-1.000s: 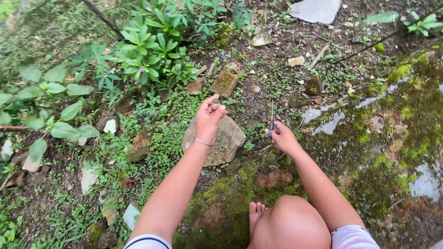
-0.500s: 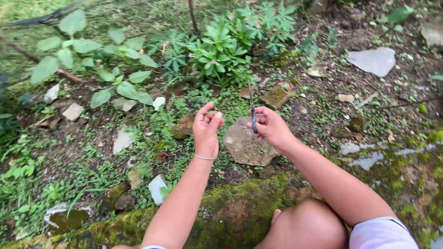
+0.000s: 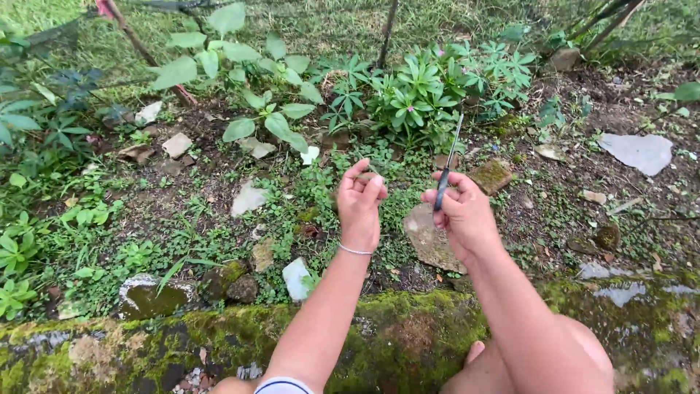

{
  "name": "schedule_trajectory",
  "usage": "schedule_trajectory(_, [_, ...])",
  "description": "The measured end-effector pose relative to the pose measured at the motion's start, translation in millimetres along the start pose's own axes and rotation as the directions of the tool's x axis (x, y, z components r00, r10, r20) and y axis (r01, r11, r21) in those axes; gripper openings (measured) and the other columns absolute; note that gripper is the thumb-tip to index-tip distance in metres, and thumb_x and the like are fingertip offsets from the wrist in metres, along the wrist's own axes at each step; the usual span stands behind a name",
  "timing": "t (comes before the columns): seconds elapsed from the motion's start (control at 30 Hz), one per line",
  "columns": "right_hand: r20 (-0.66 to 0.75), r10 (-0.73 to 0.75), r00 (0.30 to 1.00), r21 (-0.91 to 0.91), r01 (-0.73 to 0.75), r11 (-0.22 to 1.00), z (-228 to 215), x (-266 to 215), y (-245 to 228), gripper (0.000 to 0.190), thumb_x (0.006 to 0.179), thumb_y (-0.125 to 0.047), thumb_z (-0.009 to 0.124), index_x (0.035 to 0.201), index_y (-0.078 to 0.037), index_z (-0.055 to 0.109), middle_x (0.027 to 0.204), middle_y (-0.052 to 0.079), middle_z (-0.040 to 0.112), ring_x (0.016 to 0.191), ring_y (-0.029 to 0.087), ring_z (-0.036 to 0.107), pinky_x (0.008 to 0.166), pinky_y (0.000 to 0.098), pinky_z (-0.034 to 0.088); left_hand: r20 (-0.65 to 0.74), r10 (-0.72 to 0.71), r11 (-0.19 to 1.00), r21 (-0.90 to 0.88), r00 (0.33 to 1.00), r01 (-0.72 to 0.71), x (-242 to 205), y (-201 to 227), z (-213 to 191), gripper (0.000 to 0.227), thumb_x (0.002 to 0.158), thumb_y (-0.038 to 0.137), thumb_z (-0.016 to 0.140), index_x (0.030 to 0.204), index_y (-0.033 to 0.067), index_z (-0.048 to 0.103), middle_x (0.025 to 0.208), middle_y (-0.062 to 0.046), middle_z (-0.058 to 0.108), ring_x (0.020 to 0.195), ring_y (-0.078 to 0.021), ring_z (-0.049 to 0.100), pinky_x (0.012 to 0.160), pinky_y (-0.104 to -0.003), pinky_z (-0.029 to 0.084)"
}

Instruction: Picking small leaves or herbs from the ground using scissors and fingers.

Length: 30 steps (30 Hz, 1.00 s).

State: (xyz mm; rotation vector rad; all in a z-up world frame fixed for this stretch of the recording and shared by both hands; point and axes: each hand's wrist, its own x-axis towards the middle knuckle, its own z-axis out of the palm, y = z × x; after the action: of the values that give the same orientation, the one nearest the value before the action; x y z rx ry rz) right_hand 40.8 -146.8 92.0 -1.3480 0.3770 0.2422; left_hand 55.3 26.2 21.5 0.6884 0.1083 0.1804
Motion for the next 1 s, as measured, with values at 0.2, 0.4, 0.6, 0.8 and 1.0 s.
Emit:
schedule_trajectory(0.2, [0.024, 0.013, 1.000, 0.017, -0.013, 1.000, 1, 14, 38, 0.040, 0.091, -0.006, 0.070, 0.129, -0.009, 0.058, 0.086, 0.003, 0.074, 0.054, 0.007, 0.053, 0.051, 0.0217, 0.039, 0.004, -0.042, 0.999, 0.033, 0.999, 0.042, -11, -12, -12, 0.043, 0.093, 0.006, 0.072, 0.133, 0.0028, 0.056, 0.097, -0.002, 0.065, 0.084, -0.0121, 0.063, 0.079, -0.028, 0.053])
schedule_trajectory(0.4, [0.093, 0.038, 0.995, 0.015, -0.040, 0.999, -1, 30, 42, 0.037, 0.091, -0.005, 0.066, 0.128, -0.011, 0.059, 0.088, 0.002, 0.075, 0.055, 0.006, 0.054, 0.052, 0.0204, 0.043, -0.008, -0.007, 1.000, 0.020, 1.000, 0.007, -8, -13, -34, 0.044, 0.093, 0.005, 0.073, 0.133, 0.0008, 0.056, 0.096, -0.003, 0.064, 0.082, -0.0125, 0.060, 0.078, -0.028, 0.052])
schedule_trajectory(0.6, [0.059, 0.029, 0.998, 0.072, -0.033, 0.997, -4, 35, 45, 0.038, 0.089, -0.004, 0.071, 0.125, -0.010, 0.060, 0.087, 0.003, 0.074, 0.053, 0.006, 0.053, 0.049, 0.0211, 0.041, -0.013, -0.031, 0.997, 0.064, 0.999, 0.032, -9, -10, -24, 0.044, 0.091, 0.005, 0.074, 0.132, 0.0006, 0.057, 0.097, -0.003, 0.064, 0.082, -0.0132, 0.061, 0.078, -0.028, 0.053])
schedule_trajectory(0.8, [0.053, 0.048, 0.997, 0.124, -0.054, 0.991, -16, 30, 38, 0.038, 0.089, -0.004, 0.074, 0.124, -0.009, 0.060, 0.084, 0.001, 0.073, 0.053, 0.005, 0.052, 0.049, 0.0210, 0.040, -0.029, -0.058, 0.991, 0.118, 0.998, 0.061, -13, -14, -14, 0.043, 0.092, 0.003, 0.072, 0.132, -0.0003, 0.057, 0.097, -0.004, 0.064, 0.084, -0.0128, 0.062, 0.079, -0.029, 0.054])
schedule_trajectory(1.0, [0.074, 0.031, 0.997, 0.178, -0.044, 0.983, -23, 35, 42, 0.038, 0.088, -0.003, 0.073, 0.123, -0.010, 0.060, 0.083, 0.002, 0.072, 0.053, 0.006, 0.052, 0.049, 0.0211, 0.040, -0.034, -0.039, 0.996, 0.082, 0.999, 0.042, -15, -23, -15, 0.046, 0.093, 0.004, 0.073, 0.134, -0.0011, 0.054, 0.100, -0.004, 0.063, 0.085, -0.0134, 0.061, 0.079, -0.029, 0.054])
